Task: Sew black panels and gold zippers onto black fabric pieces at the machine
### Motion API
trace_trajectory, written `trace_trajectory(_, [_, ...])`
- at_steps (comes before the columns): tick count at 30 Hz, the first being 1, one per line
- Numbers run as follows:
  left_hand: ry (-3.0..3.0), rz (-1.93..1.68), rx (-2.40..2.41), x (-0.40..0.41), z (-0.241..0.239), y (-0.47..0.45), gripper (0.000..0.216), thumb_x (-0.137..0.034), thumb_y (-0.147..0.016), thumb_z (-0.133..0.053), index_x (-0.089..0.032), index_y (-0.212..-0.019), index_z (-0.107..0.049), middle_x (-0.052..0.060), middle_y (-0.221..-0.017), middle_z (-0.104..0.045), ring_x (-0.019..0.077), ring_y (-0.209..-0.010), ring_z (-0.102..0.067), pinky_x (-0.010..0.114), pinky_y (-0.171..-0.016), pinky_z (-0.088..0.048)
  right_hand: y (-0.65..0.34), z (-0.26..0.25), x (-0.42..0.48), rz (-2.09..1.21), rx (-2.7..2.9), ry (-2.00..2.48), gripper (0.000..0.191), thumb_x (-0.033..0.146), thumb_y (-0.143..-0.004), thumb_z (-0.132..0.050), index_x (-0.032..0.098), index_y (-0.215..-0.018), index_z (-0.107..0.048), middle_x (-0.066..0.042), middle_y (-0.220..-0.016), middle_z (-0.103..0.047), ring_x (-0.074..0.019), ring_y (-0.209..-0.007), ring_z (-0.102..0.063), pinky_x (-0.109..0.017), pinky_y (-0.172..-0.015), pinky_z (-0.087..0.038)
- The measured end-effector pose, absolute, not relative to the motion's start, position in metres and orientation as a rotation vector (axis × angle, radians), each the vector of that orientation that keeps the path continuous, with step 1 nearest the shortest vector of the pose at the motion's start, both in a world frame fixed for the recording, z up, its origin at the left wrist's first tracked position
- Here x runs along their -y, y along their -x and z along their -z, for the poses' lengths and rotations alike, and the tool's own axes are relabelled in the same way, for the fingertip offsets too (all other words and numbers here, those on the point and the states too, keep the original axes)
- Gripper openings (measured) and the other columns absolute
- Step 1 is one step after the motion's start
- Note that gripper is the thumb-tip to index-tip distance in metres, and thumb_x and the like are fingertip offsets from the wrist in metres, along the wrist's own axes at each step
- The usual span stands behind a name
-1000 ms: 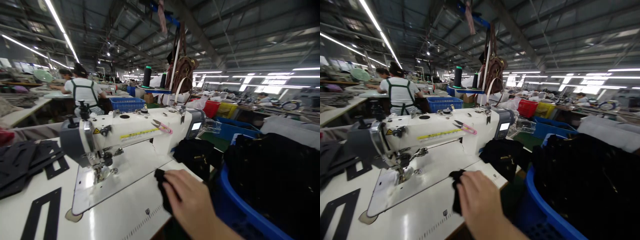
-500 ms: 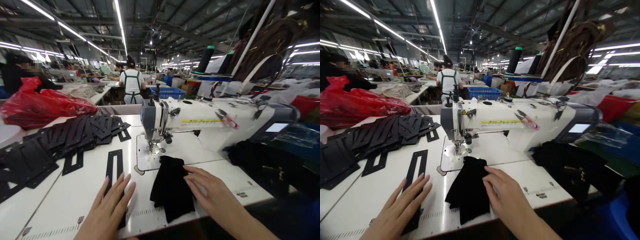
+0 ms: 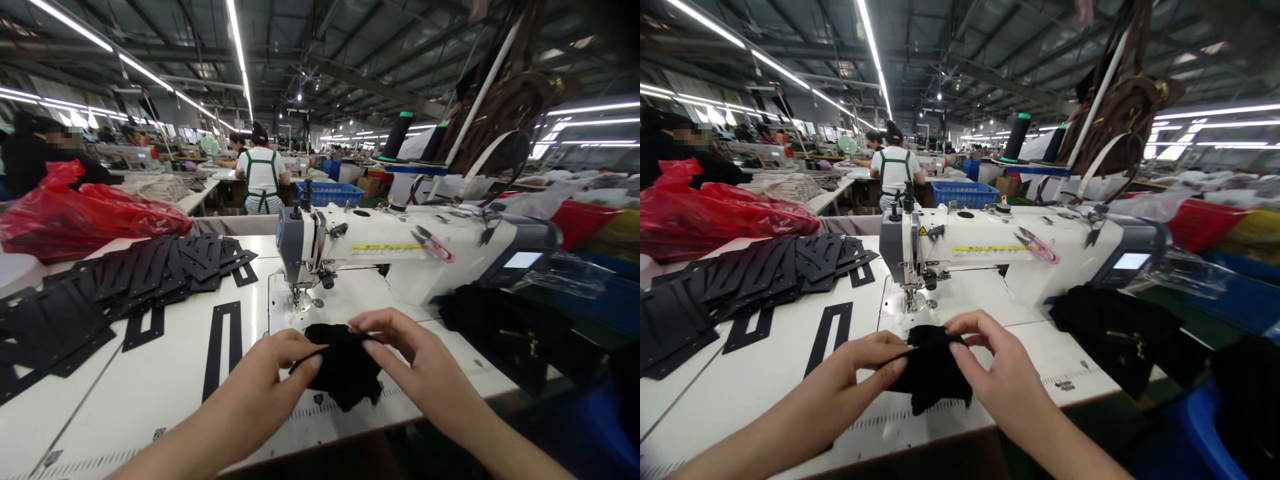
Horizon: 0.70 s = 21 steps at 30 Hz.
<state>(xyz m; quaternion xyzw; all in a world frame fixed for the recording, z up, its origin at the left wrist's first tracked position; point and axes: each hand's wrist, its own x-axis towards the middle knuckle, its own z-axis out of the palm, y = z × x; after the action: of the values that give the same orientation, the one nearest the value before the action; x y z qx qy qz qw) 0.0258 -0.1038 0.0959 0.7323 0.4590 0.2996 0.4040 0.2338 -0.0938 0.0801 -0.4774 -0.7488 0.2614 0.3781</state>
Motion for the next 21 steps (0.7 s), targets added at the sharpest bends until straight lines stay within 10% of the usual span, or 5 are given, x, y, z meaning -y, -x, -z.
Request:
trace_trajectory(5, [-1.338,-0.800,-1.210,0.097,-0.117,-0.017,0.027,-0.040,-0.077,-0.055,-0.016,-0.079,-0.067,0.003,-0.080,-0.065,0.0212,-0.081,-0.059,0.030,-0.072,-0.047,-0.226,-0.081,0.101,-0.728,2.011,1.328,0.088,0.043,-0.066,-0.069,0.017,-0.137,-0.025,-0.015,-0.135,-0.040,-0.0298,-0.118,-0.044,-0.047,-0.097,-0.037])
trace_trajectory(10, [-1.288,-0.802,-1.205,0.097,-0.107,-0.005,0.032,-0.045,-0.078,-0.054,-0.014,-0.081,-0.064,0.003,-0.077,-0.063,0.0184,-0.077,-0.057,0.030,-0.074,-0.046,-0.228,-0.084,0.100,-0.761,1.998,1.277,0.016,0.025,-0.080,-0.046,0.019,-0.083,-0.061,-0.005,-0.082,-0.065,-0.0197,-0.080,-0.061,-0.032,-0.074,-0.048])
trace_trajectory(16, [-1.792,-0.652,-1.257,0.071,-0.122,0.004,0.034,-0.048,-0.081,-0.048,-0.015,-0.076,-0.057,-0.003,-0.062,-0.051,0.0130,-0.058,-0.051,0.022,-0.054,-0.042,-0.260,-0.113,0.051,-1.334,2.155,1.157,0.025,0.037,-0.082,-0.047,0.016,-0.083,-0.060,-0.002,-0.070,-0.065,-0.0144,-0.060,-0.061,-0.024,-0.054,-0.046])
trace_trajectory(21, [-2.111,-0.690,-1.521,0.063,-0.101,0.006,0.028,-0.032,-0.082,-0.050,-0.016,-0.104,-0.056,0.006,-0.087,-0.059,0.0243,-0.083,-0.058,0.039,-0.075,-0.046,-0.270,-0.090,0.028,-0.731,2.315,1.311,0.016,0.020,-0.078,-0.050,0.014,-0.084,-0.064,-0.006,-0.072,-0.065,-0.0207,-0.067,-0.061,-0.035,-0.066,-0.049])
